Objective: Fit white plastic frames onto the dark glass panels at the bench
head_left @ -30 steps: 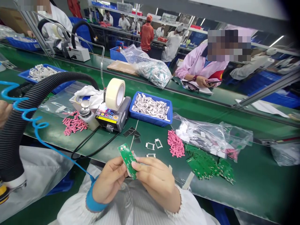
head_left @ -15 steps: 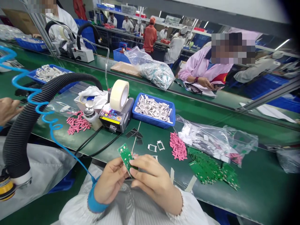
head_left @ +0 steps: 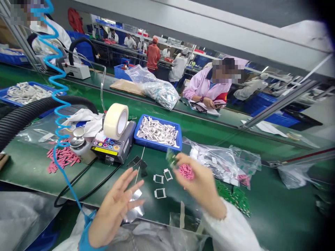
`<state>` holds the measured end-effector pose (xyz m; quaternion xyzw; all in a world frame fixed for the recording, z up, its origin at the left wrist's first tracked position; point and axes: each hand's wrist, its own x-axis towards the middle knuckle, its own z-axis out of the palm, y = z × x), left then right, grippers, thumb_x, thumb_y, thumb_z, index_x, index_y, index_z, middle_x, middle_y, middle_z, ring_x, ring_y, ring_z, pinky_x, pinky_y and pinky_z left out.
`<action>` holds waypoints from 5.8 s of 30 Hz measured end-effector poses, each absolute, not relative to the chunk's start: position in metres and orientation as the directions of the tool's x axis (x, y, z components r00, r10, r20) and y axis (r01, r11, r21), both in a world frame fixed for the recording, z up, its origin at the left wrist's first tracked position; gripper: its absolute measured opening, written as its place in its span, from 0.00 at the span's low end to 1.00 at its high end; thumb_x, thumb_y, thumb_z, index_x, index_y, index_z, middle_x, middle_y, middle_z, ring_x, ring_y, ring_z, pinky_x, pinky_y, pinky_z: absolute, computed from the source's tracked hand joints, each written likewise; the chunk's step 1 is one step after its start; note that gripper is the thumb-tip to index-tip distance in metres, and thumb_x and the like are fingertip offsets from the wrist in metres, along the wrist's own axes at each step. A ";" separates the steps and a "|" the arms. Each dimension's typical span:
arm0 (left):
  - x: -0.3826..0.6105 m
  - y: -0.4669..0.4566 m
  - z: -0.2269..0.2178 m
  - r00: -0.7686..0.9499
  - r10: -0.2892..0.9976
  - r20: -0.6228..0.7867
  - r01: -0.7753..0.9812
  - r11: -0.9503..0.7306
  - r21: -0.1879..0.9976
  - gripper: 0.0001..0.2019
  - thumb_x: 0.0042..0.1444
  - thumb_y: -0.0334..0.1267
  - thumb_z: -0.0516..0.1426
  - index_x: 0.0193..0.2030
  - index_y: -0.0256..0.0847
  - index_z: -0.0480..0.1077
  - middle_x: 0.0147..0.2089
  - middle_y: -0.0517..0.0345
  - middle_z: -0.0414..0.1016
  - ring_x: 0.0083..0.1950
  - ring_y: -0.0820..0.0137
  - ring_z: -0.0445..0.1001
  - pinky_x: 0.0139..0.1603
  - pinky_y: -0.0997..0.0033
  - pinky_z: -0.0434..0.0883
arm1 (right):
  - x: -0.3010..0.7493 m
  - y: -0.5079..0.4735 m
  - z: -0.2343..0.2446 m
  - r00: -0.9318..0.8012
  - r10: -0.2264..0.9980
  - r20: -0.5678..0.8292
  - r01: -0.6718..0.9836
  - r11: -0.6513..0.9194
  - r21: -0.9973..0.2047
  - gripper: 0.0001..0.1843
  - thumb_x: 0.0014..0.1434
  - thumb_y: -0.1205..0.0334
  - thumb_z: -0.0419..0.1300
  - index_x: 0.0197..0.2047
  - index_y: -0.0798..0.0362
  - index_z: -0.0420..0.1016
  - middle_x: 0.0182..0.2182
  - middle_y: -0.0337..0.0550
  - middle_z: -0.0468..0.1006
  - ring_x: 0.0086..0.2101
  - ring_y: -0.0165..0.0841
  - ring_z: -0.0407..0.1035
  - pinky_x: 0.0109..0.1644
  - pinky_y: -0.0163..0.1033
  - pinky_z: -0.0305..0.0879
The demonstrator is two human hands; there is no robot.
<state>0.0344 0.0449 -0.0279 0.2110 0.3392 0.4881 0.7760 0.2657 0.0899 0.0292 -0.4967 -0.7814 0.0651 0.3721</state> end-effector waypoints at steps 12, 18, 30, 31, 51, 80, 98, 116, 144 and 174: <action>0.015 0.037 -0.072 0.154 0.814 -0.559 -0.713 0.483 0.508 0.16 0.48 0.40 0.62 0.46 0.44 0.74 0.38 0.55 0.76 0.39 0.67 0.71 0.42 0.65 0.70 | 0.414 0.311 -0.038 -0.017 0.992 0.123 0.984 0.039 -0.175 0.13 0.62 0.57 0.54 0.46 0.56 0.69 0.43 0.44 0.72 0.39 0.32 0.70 0.42 0.42 0.69; 0.002 0.028 -0.077 0.021 0.788 -0.616 -0.748 0.421 0.513 0.17 0.46 0.38 0.63 0.46 0.43 0.73 0.35 0.56 0.74 0.39 0.68 0.70 0.41 0.67 0.70 | 0.411 0.307 -0.044 -0.002 1.000 -0.007 0.996 0.001 -0.092 0.14 0.62 0.58 0.55 0.49 0.55 0.68 0.47 0.46 0.71 0.42 0.34 0.69 0.46 0.44 0.68; 0.021 0.025 -0.061 0.175 0.831 -0.528 -0.742 0.464 0.484 0.09 0.52 0.35 0.59 0.40 0.41 0.74 0.31 0.58 0.71 0.36 0.71 0.70 0.39 0.68 0.70 | 0.303 0.123 -0.042 -0.325 0.938 -0.120 0.938 0.304 -0.168 0.10 0.47 0.63 0.67 0.35 0.50 0.75 0.32 0.39 0.73 0.33 0.32 0.70 0.36 0.34 0.61; 0.024 0.025 -0.059 0.204 0.835 -0.510 -0.736 0.475 0.483 0.07 0.52 0.34 0.58 0.39 0.41 0.75 0.31 0.58 0.72 0.36 0.71 0.70 0.40 0.68 0.70 | 0.298 0.113 -0.051 -0.327 0.936 -0.129 0.938 0.304 -0.167 0.09 0.47 0.65 0.66 0.34 0.51 0.75 0.31 0.40 0.73 0.33 0.32 0.70 0.35 0.34 0.60; 0.011 0.013 -0.060 0.212 0.862 -0.461 -0.708 0.460 0.535 0.18 0.49 0.35 0.62 0.49 0.42 0.71 0.39 0.51 0.79 0.42 0.66 0.76 0.38 0.69 0.71 | 0.181 0.088 -0.041 -0.199 0.980 0.011 0.945 0.195 -0.261 0.17 0.59 0.50 0.54 0.39 0.57 0.71 0.35 0.51 0.73 0.38 0.40 0.66 0.42 0.45 0.57; -0.191 -0.064 -0.122 -0.512 0.620 -0.594 -0.811 -0.120 0.573 0.21 0.56 0.21 0.50 0.55 0.41 0.66 0.35 0.58 0.81 0.36 0.74 0.79 0.44 0.78 0.72 | -0.105 0.026 -0.092 -0.853 0.515 -0.085 0.304 0.360 -0.882 0.11 0.57 0.61 0.57 0.37 0.60 0.75 0.24 0.37 0.73 0.23 0.25 0.63 0.26 0.29 0.58; -0.045 -0.029 -0.015 0.362 0.918 -0.164 -0.703 0.384 0.598 0.18 0.40 0.49 0.65 0.31 0.36 0.77 0.24 0.58 0.69 0.24 0.75 0.64 0.31 0.71 0.66 | 0.120 0.028 0.026 -0.721 0.527 0.450 0.335 0.833 -0.440 0.13 0.60 0.62 0.56 0.48 0.54 0.66 0.39 0.45 0.74 0.37 0.35 0.63 0.43 0.45 0.59; -0.020 0.003 0.000 0.556 0.831 0.033 -0.423 0.248 0.872 0.17 0.42 0.53 0.62 0.35 0.46 0.79 0.44 0.50 0.65 0.51 0.58 0.66 0.53 0.58 0.60 | 0.154 0.024 0.023 -0.368 0.759 0.537 0.488 0.649 -0.584 0.05 0.57 0.72 0.55 0.33 0.52 0.66 0.30 0.40 0.64 0.34 0.33 0.60 0.43 0.47 0.56; -0.025 0.009 -0.040 0.315 0.903 -0.291 -0.566 0.425 0.707 0.19 0.42 0.50 0.64 0.36 0.39 0.78 0.58 0.49 0.65 0.61 0.51 0.60 0.64 0.50 0.53 | 0.169 0.056 -0.061 -0.448 0.894 -0.004 0.793 0.395 -0.464 0.03 0.55 0.69 0.57 0.34 0.54 0.69 0.34 0.46 0.72 0.38 0.38 0.63 0.42 0.44 0.56; -0.015 0.003 -0.008 0.485 0.874 0.002 -0.537 0.296 0.790 0.16 0.41 0.53 0.63 0.32 0.44 0.79 0.48 0.49 0.66 0.52 0.56 0.65 0.52 0.56 0.62 | 0.155 0.035 0.005 -0.311 0.823 0.475 0.207 0.547 -0.811 0.03 0.59 0.61 0.57 0.34 0.50 0.69 0.31 0.41 0.68 0.35 0.33 0.64 0.38 0.41 0.62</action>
